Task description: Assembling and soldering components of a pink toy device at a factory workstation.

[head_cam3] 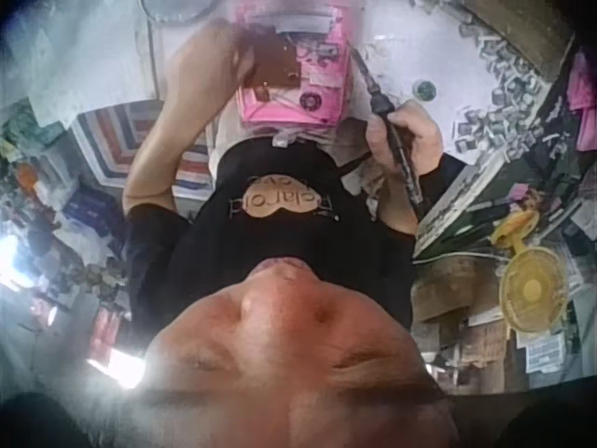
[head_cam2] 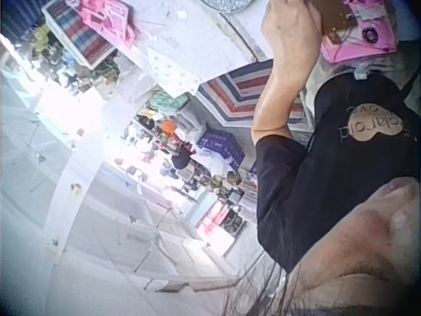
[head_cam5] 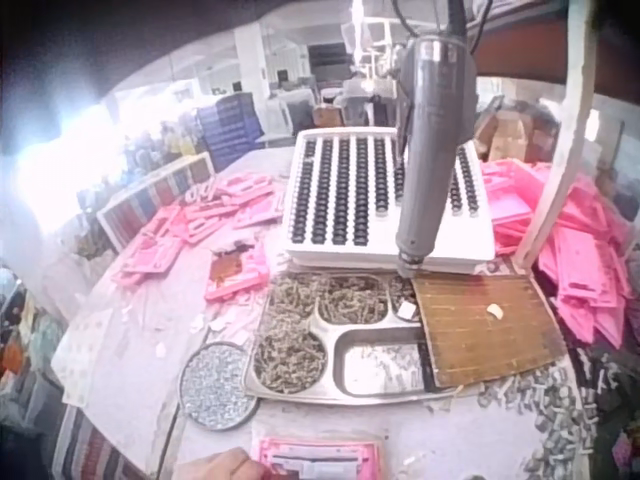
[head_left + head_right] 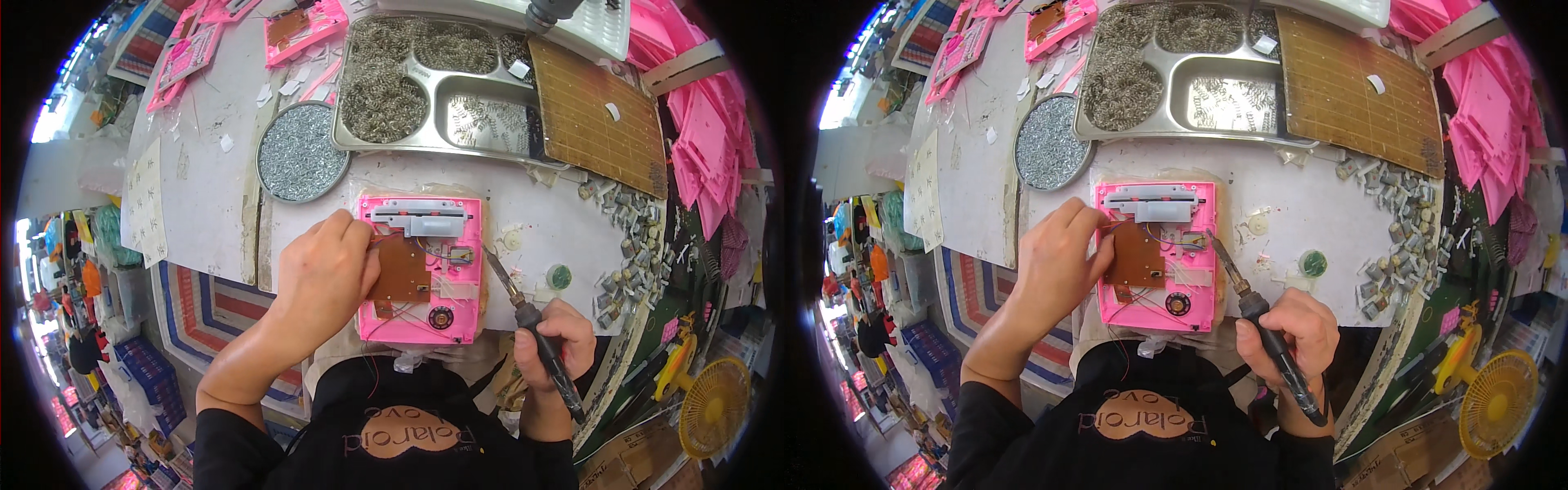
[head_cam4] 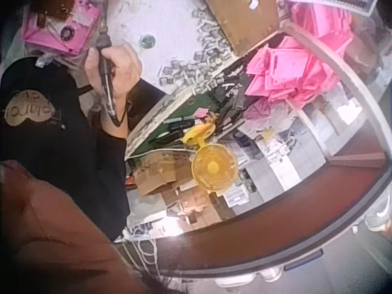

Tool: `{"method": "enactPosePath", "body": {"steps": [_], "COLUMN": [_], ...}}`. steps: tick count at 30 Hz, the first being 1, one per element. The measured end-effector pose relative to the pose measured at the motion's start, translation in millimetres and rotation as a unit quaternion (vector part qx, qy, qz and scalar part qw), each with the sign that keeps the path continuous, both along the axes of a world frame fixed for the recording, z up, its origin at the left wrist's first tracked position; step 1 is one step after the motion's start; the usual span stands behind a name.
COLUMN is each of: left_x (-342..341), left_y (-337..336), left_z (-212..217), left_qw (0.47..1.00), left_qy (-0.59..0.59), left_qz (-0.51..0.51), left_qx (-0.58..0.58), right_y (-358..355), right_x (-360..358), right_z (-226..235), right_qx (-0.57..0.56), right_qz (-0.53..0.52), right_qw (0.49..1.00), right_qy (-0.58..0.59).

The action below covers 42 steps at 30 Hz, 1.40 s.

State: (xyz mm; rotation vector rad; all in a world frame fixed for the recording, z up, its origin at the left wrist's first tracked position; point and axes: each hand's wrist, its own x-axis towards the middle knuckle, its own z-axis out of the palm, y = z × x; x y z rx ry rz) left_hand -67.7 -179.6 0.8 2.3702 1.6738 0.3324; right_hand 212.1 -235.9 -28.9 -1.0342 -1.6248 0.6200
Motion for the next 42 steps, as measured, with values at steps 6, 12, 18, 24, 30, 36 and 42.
{"method": "enactPosePath", "body": {"steps": [6,12,18,24,30,36,42], "left_x": [-3.2,-4.8,0.0,2.8,-3.0,-6.6,-6.5], "left_y": [14.6,10.2,1.9,7.8,14.5,9.3,5.0], "left_z": [2.1,11.9,6.1,0.5,-6.3,-12.1,-31.6], "left_qw": [0.991,0.997,0.999,0.995,0.989,0.989,0.985], "left_qy": [0.111,-0.03,-0.031,0.078,0.076,-0.03,-0.077], "left_qz": [-0.065,-0.063,-0.001,-0.067,-0.119,-0.094,-0.083], "left_qx": [-0.043,-0.013,-0.043,0.003,0.037,0.109,0.13], "right_y": [2.4,0.6,5.2,4.1,2.1,1.3,6.5], "right_x": [-2.2,-2.9,-3.4,-3.5,-3.2,0.5,-10.4], "right_z": [4.9,0.7,4.1,5.6,5.3,-0.4,2.6], "right_qx": [0.004,0.005,0.007,0.01,0.013,0.006,0.026], "right_qz": [0.014,0.005,0.023,0.018,0.014,0.004,0.025], "right_qw": [1.0,1.0,0.999,1.0,0.999,1.0,0.999], "right_qy": [0.009,0.023,0.025,0.023,0.035,0.013,0.012]}}
